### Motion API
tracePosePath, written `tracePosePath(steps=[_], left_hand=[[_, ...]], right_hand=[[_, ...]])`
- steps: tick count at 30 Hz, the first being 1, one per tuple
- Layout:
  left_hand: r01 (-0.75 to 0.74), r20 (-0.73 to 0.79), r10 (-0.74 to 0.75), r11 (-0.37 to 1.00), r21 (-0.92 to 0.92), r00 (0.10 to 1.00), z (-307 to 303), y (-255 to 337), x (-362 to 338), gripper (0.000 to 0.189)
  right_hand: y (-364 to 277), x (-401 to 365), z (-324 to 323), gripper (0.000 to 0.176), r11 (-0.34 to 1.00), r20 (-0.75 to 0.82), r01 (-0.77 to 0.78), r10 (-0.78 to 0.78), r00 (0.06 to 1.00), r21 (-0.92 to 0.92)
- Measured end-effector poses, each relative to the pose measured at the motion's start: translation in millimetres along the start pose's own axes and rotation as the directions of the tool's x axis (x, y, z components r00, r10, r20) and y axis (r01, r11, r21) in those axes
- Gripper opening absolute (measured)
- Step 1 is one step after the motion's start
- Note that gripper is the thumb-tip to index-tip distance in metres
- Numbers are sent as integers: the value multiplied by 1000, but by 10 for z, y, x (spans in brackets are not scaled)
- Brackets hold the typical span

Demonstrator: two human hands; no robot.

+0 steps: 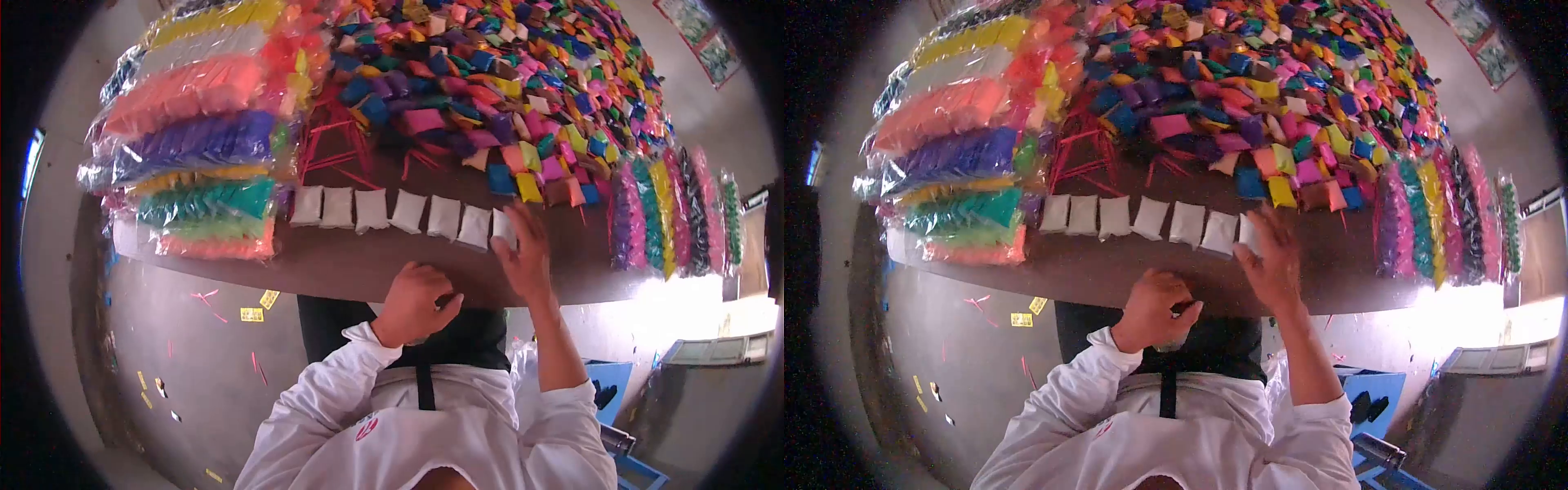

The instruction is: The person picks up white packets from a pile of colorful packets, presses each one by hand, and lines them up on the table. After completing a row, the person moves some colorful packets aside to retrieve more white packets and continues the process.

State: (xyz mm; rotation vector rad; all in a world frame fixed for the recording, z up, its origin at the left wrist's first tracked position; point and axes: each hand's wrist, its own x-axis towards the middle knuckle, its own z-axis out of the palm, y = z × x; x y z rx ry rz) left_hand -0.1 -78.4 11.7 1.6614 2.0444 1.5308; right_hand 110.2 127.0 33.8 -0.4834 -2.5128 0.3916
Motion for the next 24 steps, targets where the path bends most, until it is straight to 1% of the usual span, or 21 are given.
tracePosePath(steps=[2, 5, 8, 11, 14, 17, 20, 23, 24], left_hand=[[-8, 10, 8, 1000, 29, 1000, 20, -4, 13, 22], [-29, 4, 29, 999, 40, 1000, 42, -16, 11, 22], [-22, -8, 22, 997, 74, 1000, 36, 18, 16, 22], [-37, -40, 39, 997, 64, 998, 58, 32, 22, 21], [-63, -66, 72, 990, 128, 995, 63, 62, 38, 21], [14, 57, -24, 987, 162, 998, 39, 64, 11, 21], [-4, -14, 6, 989, 148, 1000, 108, 16, -13, 23], [68, 17, -72, 983, 168, 997, 95, 66, -2, 23], [69, 39, -79, 974, 215, 996, 91, 76, 7, 23]], right_hand=[[-39, -111, 47, 54, 1000, 37, 26, -27, 999, 14], [-123, -121, 208, 58, 992, 150, 53, -36, 988, -116], [-173, -58, 326, 56, 991, 153, 64, -45, 987, -122], [-154, 9, 415, 57, 988, 121, 108, -94, 988, -114], [-209, 17, 392, 54, 996, -26, 53, -55, 998, -77], [-132, -45, 325, 45, 999, -277, 14, -1, 961, 45], [-109, -68, 342, 32, 990, -355, -73, 112, 928, 122], [-15, -93, 430, 23, 981, -460, -98, 164, 872, 166], [-22, -93, 411, 21, 970, -448, -128, 210, 869, 205]])
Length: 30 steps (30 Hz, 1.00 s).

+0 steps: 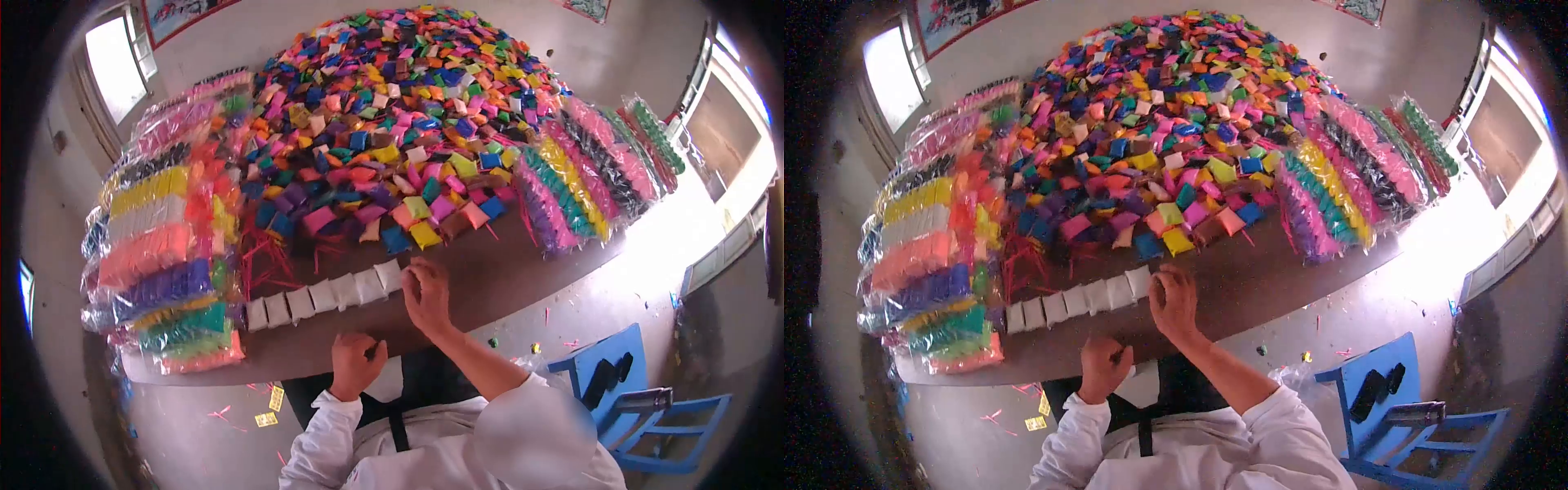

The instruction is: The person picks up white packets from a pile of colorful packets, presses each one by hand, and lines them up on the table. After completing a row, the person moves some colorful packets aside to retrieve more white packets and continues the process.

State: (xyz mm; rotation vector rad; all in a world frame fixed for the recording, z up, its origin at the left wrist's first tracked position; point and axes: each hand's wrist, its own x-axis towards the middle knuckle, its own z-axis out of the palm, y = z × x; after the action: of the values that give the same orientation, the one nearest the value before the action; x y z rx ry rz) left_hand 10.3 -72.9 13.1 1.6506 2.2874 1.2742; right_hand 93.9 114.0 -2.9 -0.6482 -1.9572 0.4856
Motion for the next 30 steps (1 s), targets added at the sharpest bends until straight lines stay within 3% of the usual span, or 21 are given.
tracePosePath(steps=[2, 5, 8, 11, 14, 17, 20, 23, 26, 27, 30], left_hand=[[12, 43, -16, 995, 95, 999, 9, 30, 32, 24], [-51, -32, 56, 986, 160, 998, 49, 86, 125, 27], [39, 189, -74, 983, 180, 979, -39, 50, 250, 32], [39, 210, -66, 991, 130, 975, -56, -144, 372, 33], [-52, 262, -17, 967, 251, 965, -41, -108, 519, 33], [-74, 234, -3, 946, 317, 972, 5, -78, 469, 30], [-73, 129, 24, 918, 390, 991, 79, -28, 297, 27], [-49, 91, 14, 917, 395, 996, 115, 40, 341, 26], [-38, 158, -30, 912, 408, 987, 100, 16, 319, 27], [-52, 161, -15, 912, 406, 987, 98, 6, 326, 27], [-81, 172, 12, 911, 404, 985, 106, -33, 335, 27]], right_hand=[[-15, 18, -49, 17, 995, 19, -92, 91, 996, 42], [10, 0, -22, 15, 983, -77, -144, 153, 985, 111], [0, 22, -133, 19, 950, 34, -237, 235, 972, 204], [-73, 89, -165, 15, 899, 38, -300, 305, 952, 319], [-67, 89, -128, 15, 886, 21, -320, 333, 943, 335], [7, 46, -137, 22, 928, 32, -250, 251, 968, 276], [52, 27, -134, 22, 917, 18, -224, 231, 973, 330], [122, 131, -285, 28, 629, 405, -594, 436, 803, 501], [214, 766, -549, 31, 681, 416, -566, 396, 819, 465], [367, 989, -532, 32, 815, 315, -439, 332, 889, 379], [970, 1701, -244, 33, 932, 72, -246, 235, 969, 268]])
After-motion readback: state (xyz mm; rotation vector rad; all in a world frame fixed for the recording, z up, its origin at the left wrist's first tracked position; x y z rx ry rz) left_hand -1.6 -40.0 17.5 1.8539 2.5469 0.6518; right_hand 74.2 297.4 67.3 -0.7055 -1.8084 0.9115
